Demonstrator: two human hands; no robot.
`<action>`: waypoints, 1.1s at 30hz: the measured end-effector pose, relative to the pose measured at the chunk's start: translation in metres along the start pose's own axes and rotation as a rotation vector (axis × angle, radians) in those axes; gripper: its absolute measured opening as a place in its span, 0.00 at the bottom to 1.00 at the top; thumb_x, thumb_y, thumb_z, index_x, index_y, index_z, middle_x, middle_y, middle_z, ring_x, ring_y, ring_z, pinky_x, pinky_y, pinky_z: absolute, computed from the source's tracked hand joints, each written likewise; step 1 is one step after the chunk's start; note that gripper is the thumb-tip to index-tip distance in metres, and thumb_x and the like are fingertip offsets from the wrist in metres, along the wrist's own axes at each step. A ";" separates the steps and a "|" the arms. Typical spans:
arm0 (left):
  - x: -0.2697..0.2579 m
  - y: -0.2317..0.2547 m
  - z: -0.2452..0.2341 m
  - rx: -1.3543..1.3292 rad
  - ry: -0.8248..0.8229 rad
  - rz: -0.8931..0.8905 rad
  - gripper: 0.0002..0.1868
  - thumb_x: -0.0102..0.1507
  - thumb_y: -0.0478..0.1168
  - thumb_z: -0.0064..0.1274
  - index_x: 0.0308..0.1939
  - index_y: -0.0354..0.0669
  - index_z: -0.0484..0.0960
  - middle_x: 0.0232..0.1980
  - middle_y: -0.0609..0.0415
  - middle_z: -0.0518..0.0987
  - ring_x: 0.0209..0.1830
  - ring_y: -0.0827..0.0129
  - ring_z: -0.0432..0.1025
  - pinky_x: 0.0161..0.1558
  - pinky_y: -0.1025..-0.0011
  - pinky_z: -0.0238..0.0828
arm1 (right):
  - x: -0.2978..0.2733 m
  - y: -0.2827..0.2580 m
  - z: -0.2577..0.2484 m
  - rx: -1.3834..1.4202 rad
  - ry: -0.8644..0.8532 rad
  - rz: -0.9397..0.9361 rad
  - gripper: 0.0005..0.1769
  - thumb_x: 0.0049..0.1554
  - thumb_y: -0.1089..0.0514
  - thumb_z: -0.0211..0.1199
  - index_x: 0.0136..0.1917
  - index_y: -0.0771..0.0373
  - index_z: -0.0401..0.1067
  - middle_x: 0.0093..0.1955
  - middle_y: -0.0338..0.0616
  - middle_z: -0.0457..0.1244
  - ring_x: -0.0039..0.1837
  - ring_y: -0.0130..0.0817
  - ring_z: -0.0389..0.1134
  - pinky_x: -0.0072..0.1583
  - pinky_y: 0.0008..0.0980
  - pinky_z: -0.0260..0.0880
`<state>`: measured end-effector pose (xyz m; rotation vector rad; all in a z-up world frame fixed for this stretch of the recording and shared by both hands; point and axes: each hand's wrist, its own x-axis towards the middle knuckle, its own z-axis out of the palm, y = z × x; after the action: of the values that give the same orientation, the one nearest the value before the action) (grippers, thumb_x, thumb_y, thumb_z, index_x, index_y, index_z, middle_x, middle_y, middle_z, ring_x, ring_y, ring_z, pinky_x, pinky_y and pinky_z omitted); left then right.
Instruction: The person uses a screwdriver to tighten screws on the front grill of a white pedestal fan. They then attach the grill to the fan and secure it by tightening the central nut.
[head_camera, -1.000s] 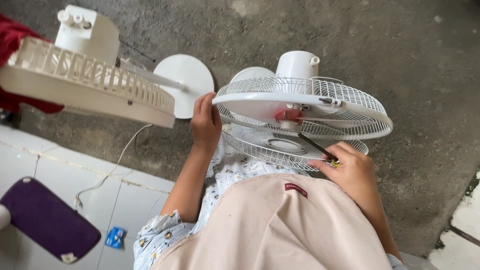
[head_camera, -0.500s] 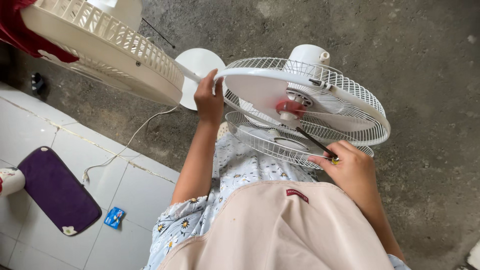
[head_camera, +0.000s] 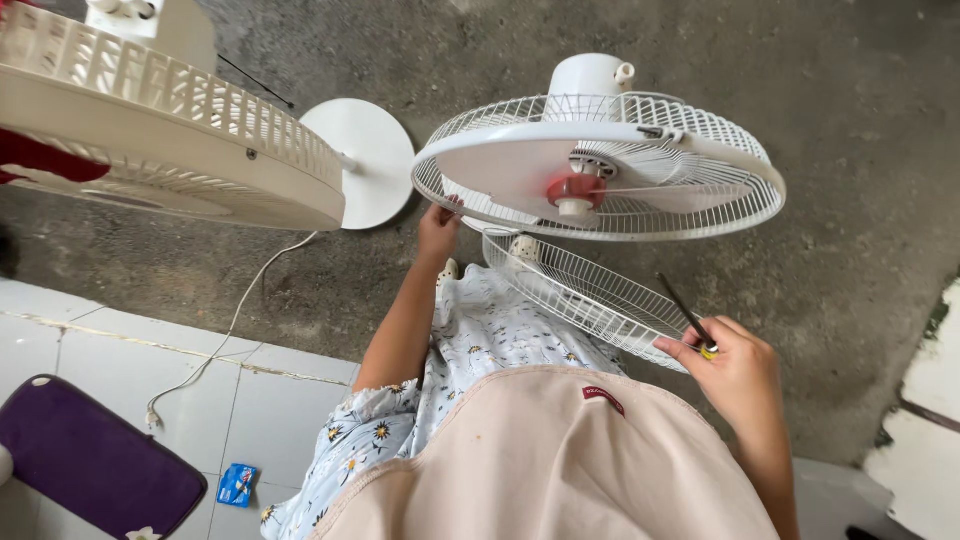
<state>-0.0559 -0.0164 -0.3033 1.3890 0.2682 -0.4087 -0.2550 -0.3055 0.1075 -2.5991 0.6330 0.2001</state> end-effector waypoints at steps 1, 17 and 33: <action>0.001 -0.004 0.002 -0.019 -0.005 0.015 0.19 0.65 0.27 0.52 0.60 0.35 0.77 0.56 0.54 0.82 0.56 0.74 0.76 0.58 0.73 0.71 | -0.008 0.003 0.001 -0.011 0.012 0.029 0.19 0.47 0.48 0.77 0.38 0.64 0.75 0.34 0.40 0.65 0.32 0.32 0.62 0.38 0.32 0.62; -0.010 0.020 0.030 0.376 0.353 0.122 0.08 0.65 0.35 0.58 0.46 0.33 0.82 0.43 0.43 0.86 0.42 0.63 0.83 0.45 0.66 0.77 | -0.082 -0.004 0.019 0.018 0.107 0.283 0.17 0.48 0.52 0.78 0.37 0.65 0.74 0.34 0.39 0.65 0.35 0.26 0.63 0.39 0.28 0.62; -0.017 -0.026 0.056 -0.415 -0.053 -0.330 0.20 0.65 0.25 0.50 0.61 0.31 0.73 0.56 0.47 0.80 0.54 0.63 0.77 0.54 0.67 0.78 | -0.066 0.001 0.026 0.026 0.066 0.304 0.17 0.48 0.52 0.77 0.36 0.65 0.74 0.34 0.40 0.65 0.35 0.26 0.63 0.39 0.28 0.62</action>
<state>-0.0853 -0.0727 -0.3098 0.9260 0.5112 -0.6229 -0.3145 -0.2677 0.1000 -2.4826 1.0466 0.1995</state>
